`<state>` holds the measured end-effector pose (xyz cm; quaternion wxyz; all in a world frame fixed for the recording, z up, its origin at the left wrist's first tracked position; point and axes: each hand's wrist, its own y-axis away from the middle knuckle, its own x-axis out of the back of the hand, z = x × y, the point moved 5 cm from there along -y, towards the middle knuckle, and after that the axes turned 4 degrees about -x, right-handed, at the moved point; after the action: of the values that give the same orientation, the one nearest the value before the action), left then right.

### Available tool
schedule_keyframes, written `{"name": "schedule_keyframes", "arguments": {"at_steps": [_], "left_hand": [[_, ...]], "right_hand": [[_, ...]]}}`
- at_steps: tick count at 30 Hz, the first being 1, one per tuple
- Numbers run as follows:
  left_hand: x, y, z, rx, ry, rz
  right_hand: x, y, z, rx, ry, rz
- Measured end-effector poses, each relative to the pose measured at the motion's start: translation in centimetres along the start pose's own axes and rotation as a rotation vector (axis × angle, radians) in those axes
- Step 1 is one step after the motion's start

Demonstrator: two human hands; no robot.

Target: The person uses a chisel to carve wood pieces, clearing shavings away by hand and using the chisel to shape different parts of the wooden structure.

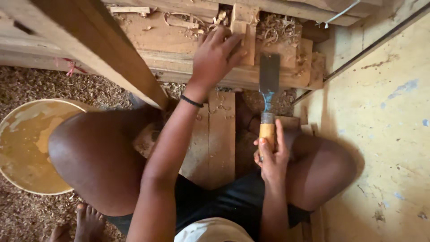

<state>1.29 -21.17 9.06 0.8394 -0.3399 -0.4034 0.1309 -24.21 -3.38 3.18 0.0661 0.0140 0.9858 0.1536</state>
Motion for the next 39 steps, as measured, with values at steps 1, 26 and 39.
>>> {"name": "schedule_keyframes", "arguments": {"at_steps": [1, 26, 39], "left_hand": [[-0.3, 0.1, -0.2, 0.014, -0.004, -0.026], [-2.3, 0.3, -1.5, 0.274, -0.045, 0.028], [-0.3, -0.7, 3.1, -0.017, -0.033, 0.14]], "right_hand": [[0.1, -0.2, 0.3, -0.02, 0.001, -0.013], [0.8, 1.9, -1.7, 0.005, -0.197, 0.05], [0.0, 2.8, -2.7, 0.032, -0.144, 0.056]]}}
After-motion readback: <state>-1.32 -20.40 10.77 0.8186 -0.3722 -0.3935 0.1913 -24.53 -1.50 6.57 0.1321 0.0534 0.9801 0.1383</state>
